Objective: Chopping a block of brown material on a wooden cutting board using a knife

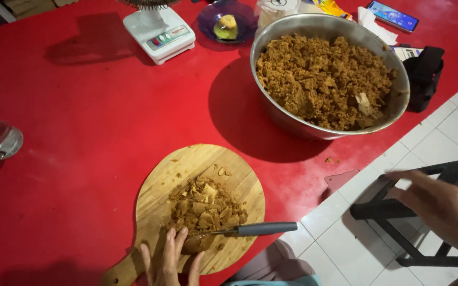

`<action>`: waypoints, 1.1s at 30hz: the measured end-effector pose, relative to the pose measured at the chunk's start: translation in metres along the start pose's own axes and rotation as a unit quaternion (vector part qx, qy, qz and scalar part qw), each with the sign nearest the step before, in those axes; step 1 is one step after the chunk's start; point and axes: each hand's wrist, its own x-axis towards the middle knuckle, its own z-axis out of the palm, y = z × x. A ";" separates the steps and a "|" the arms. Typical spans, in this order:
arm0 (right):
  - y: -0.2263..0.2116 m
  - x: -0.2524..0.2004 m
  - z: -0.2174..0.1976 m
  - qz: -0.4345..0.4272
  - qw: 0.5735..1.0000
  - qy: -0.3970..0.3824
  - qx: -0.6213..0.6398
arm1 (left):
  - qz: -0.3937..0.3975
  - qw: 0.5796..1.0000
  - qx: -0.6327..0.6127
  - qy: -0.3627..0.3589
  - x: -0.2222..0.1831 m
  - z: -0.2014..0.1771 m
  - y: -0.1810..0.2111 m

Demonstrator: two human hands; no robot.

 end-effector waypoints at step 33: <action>-0.160 -0.064 0.121 -0.490 0.869 -0.070 -0.002 | 0.038 0.994 -0.005 -0.099 0.041 -0.058 0.018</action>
